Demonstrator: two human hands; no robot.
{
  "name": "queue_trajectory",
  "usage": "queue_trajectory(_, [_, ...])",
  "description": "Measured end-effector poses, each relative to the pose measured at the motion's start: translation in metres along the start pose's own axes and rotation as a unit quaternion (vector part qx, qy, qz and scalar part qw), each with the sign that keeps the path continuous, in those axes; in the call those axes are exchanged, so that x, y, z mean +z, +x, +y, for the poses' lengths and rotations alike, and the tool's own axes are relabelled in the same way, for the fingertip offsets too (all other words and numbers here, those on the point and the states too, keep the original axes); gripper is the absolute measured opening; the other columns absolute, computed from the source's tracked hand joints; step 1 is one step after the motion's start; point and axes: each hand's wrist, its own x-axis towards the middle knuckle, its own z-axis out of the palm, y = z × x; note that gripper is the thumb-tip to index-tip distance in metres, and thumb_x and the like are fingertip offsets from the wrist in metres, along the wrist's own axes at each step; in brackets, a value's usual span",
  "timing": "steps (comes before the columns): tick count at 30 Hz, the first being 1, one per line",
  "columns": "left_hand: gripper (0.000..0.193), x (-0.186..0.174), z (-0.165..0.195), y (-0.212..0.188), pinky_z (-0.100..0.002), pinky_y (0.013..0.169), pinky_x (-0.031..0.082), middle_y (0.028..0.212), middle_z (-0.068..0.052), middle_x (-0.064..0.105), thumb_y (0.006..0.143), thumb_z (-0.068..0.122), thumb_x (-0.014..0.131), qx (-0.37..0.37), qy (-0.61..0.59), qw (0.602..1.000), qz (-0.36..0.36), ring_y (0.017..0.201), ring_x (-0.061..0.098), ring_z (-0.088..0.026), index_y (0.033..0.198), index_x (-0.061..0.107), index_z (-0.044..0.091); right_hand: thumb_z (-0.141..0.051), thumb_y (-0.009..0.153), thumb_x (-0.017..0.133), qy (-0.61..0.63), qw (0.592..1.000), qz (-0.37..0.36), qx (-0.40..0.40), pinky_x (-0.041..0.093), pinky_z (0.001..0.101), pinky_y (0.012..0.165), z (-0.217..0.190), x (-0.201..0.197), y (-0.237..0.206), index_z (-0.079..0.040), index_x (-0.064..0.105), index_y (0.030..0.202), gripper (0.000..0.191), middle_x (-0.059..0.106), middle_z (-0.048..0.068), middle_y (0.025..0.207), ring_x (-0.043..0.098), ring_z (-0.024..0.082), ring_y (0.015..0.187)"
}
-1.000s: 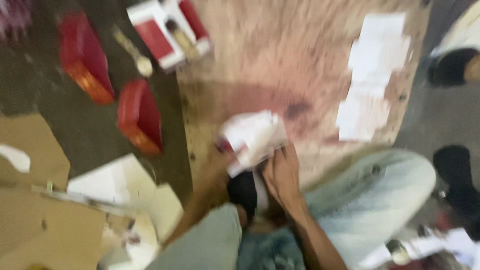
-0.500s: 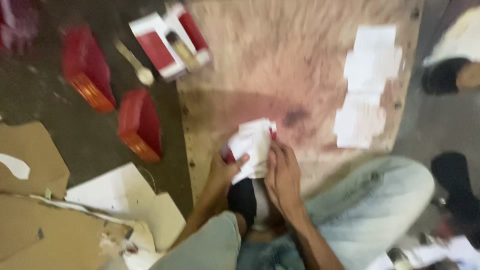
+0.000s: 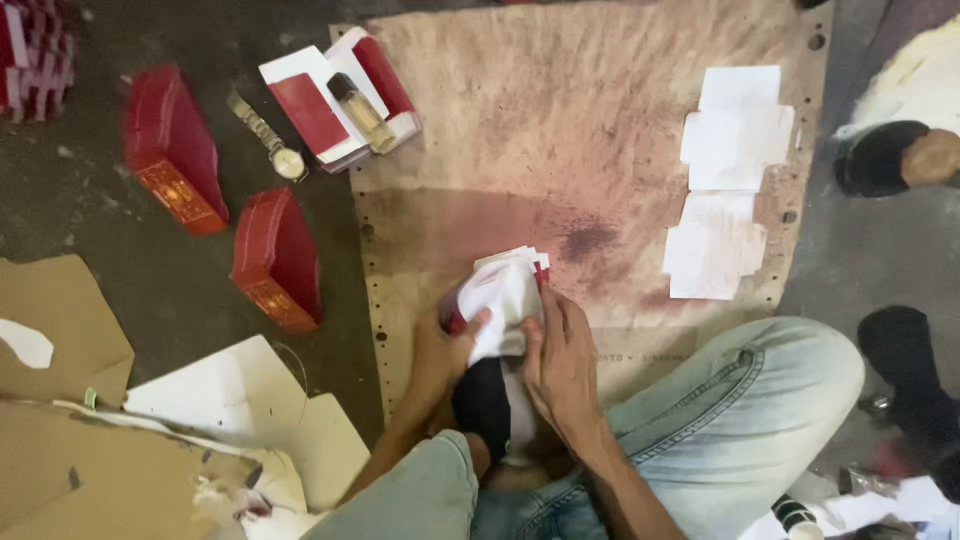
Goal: The person sits on the floor and assembles small red paper boxes. They use a small round tool to rub the edges of the white paper inserts, then fold the red paper around them to form the final box shape.
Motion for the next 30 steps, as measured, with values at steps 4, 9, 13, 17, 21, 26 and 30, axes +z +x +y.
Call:
queue_trajectory(4, [0.047, -0.021, -0.005, 0.005, -0.031, 0.074, 0.052, 0.096, -0.014, 0.072, 0.092, 0.022, 0.079, -0.072, 0.009, 0.994, 0.088, 0.081, 0.057, -0.018, 0.134, 0.07, 0.002, -0.008, 0.094, 0.075, 0.088, 0.991, 0.1, -0.01, 0.05, 0.0404, 0.1, -0.023, -0.036, -0.019, 0.005, 0.053, 0.135, 0.048, 0.059, 0.024, 0.127, 0.062, 0.035, 0.115])
queue_trajectory(9, [0.05, -0.03, -0.005, 0.005, -0.028, 0.093, 0.052, 0.119, -0.01, 0.073, 0.094, 0.019, 0.075, -0.024, -0.072, 0.994, 0.085, 0.104, 0.065, -0.014, 0.138, 0.063, 0.0, 0.0, 0.09, 0.068, 0.276, 0.957, -0.07, 0.062, 0.047, 0.04, 0.111, -0.044, -0.12, -0.104, -0.001, 0.064, 0.132, 0.042, 0.066, 0.016, 0.132, 0.064, 0.03, 0.126])
queue_trajectory(13, [0.057, -0.035, -0.003, 0.015, -0.029, 0.095, 0.051, 0.124, -0.012, 0.07, 0.087, 0.016, 0.08, -0.043, -0.164, 0.983, 0.07, 0.11, 0.065, -0.016, 0.137, 0.06, -0.001, -0.001, 0.09, 0.071, 0.219, 0.962, -0.139, -0.082, 0.051, 0.0414, 0.103, -0.011, -0.07, -0.032, 0.003, 0.064, 0.126, 0.037, 0.068, 0.017, 0.13, 0.065, 0.033, 0.123])
queue_trajectory(17, [0.061, -0.038, -0.005, 0.015, -0.035, 0.091, 0.056, 0.122, -0.014, 0.071, 0.083, 0.014, 0.08, -0.152, -0.275, 0.949, 0.006, 0.105, 0.069, -0.022, 0.138, 0.058, -0.001, -0.014, 0.09, 0.077, -0.017, 0.991, -0.087, -0.104, 0.05, 0.0469, 0.098, 0.005, -0.009, -0.002, 0.006, 0.066, 0.121, 0.038, 0.06, 0.025, 0.126, 0.058, 0.043, 0.116])
queue_trajectory(21, [0.066, -0.035, -0.007, 0.015, -0.035, 0.092, 0.055, 0.125, -0.014, 0.068, 0.08, 0.008, 0.083, -0.088, -0.228, 0.97, 0.017, 0.109, 0.066, -0.021, 0.139, 0.055, -0.002, -0.018, 0.089, 0.078, -0.005, 0.999, -0.032, -0.044, 0.052, 0.0437, 0.094, 0.021, 0.006, -0.009, 0.003, 0.07, 0.111, 0.032, 0.066, 0.021, 0.117, 0.062, 0.038, 0.109])
queue_trajectory(26, [0.06, -0.034, -0.005, 0.01, -0.033, 0.081, 0.052, 0.119, -0.014, 0.071, 0.09, 0.011, 0.081, -0.11, -0.259, 0.959, 0.034, 0.098, 0.064, -0.021, 0.141, 0.059, -0.008, -0.018, 0.095, 0.073, 0.143, 0.968, -0.006, 0.205, 0.056, 0.0321, 0.076, 0.029, 0.007, -0.012, -0.002, 0.073, 0.107, 0.02, 0.074, 0.013, 0.097, 0.071, 0.022, 0.083])
queue_trajectory(30, [0.052, -0.032, 0.003, 0.011, -0.03, 0.086, 0.056, 0.114, -0.011, 0.076, 0.087, 0.012, 0.08, 0.038, -0.059, 0.991, 0.112, 0.097, 0.069, -0.015, 0.135, 0.065, -0.001, -0.011, 0.096, 0.073, 0.153, 0.98, 0.035, 0.12, 0.056, 0.0313, 0.075, 0.025, 0.005, -0.008, -0.002, 0.071, 0.107, 0.015, 0.072, 0.013, 0.098, 0.07, 0.021, 0.083])
